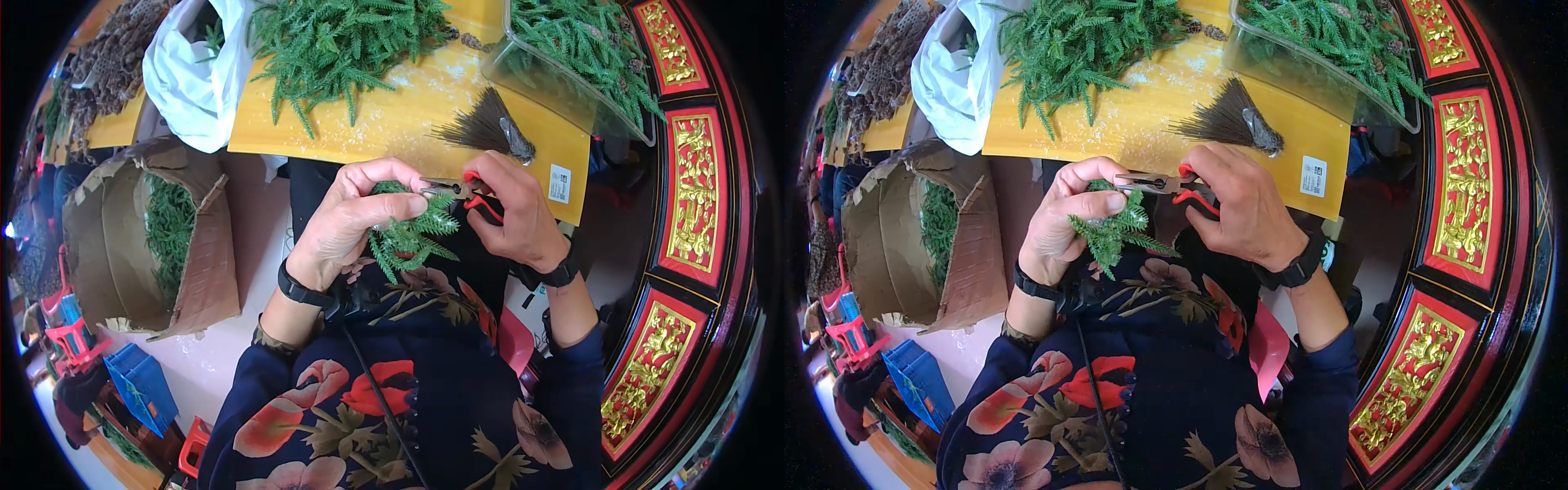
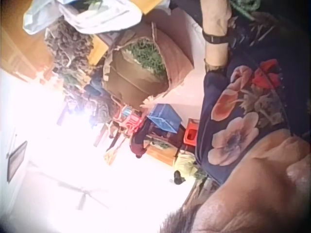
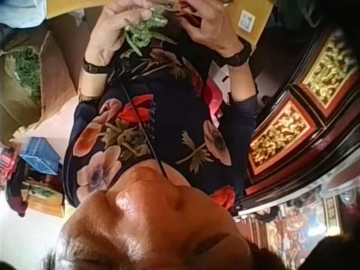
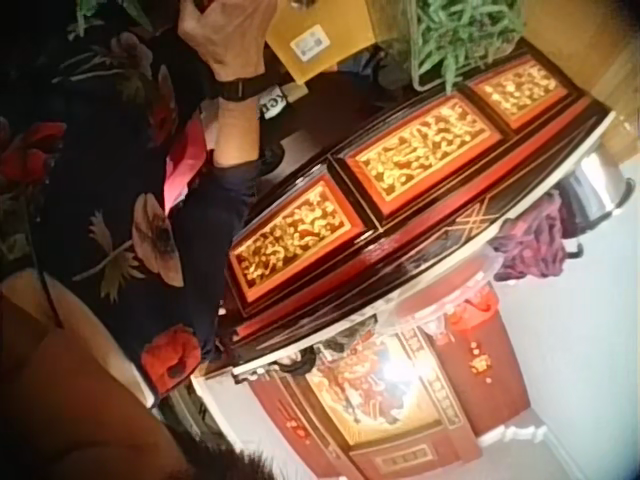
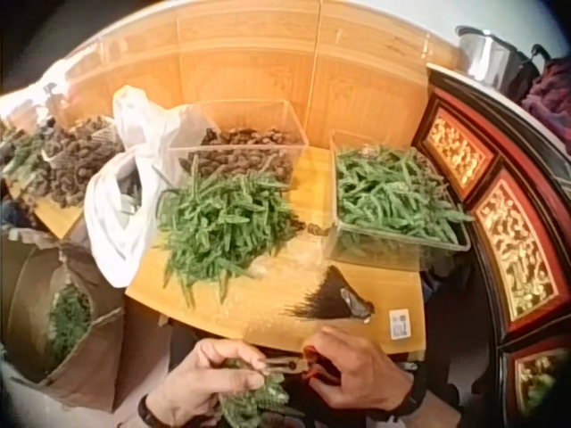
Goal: Trimming stems from green plant sprigs using shears and sorting them into containers.
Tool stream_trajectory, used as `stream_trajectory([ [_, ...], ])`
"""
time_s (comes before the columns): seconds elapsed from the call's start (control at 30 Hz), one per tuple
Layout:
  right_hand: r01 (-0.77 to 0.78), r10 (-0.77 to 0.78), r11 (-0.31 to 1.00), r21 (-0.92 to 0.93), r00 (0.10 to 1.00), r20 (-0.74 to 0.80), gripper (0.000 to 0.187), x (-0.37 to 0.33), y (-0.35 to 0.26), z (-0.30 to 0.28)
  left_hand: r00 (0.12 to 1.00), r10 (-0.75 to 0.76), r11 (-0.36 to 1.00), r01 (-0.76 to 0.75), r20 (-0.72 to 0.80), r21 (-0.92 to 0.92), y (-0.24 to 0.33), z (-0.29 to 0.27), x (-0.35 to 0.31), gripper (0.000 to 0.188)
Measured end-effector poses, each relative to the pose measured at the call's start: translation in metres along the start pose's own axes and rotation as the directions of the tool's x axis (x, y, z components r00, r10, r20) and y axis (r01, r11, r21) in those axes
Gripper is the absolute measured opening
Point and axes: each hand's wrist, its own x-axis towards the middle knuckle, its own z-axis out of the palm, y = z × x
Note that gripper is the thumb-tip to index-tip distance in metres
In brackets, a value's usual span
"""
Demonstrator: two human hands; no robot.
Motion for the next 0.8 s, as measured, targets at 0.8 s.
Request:
stream_trajectory([
  [0.8, -0.293, 0.297, 0.955, -0.054, 0.951, 0.090, 0.014, 0.030, -0.017, -0.004, 0.849, 0.447, 0.729, -0.163, -0.282, 0.665, -0.015, -0.011, 0.006, 0.009],
])
